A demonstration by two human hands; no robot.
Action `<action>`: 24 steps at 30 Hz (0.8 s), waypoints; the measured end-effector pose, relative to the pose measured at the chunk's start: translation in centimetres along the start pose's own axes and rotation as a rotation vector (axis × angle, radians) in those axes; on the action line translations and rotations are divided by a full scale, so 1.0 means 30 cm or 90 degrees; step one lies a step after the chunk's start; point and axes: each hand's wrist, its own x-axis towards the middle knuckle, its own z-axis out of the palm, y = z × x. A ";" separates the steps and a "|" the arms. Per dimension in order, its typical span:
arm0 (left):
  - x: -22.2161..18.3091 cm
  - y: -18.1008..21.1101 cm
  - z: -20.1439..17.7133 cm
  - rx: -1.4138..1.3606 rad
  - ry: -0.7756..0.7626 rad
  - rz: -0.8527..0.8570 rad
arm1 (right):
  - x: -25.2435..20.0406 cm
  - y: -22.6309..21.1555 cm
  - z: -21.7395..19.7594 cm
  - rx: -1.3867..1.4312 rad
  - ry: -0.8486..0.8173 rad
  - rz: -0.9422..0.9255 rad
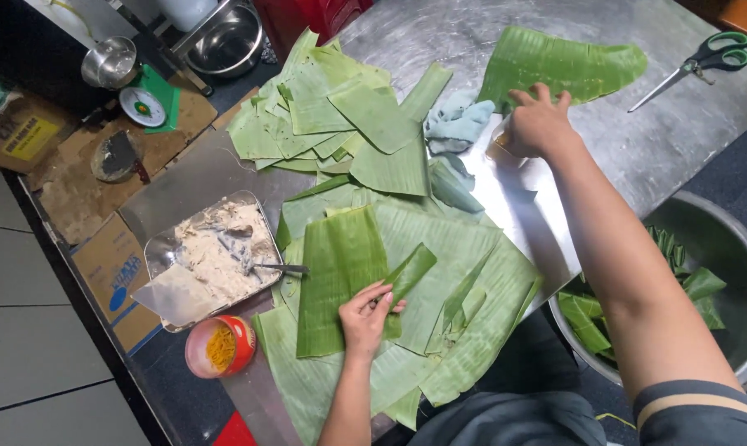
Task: Wrapping food filling into banana leaves by scooping portions and folding the leaves.
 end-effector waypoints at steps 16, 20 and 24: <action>-0.054 0.049 0.043 0.044 -0.005 0.173 | -0.399 -0.074 0.018 0.401 0.325 -0.110; -0.133 0.110 0.092 0.125 -0.007 0.314 | -0.681 -0.347 0.161 0.670 0.282 -0.365; -0.191 0.176 0.144 0.188 0.032 0.375 | -0.777 -0.504 0.282 0.561 0.313 -0.482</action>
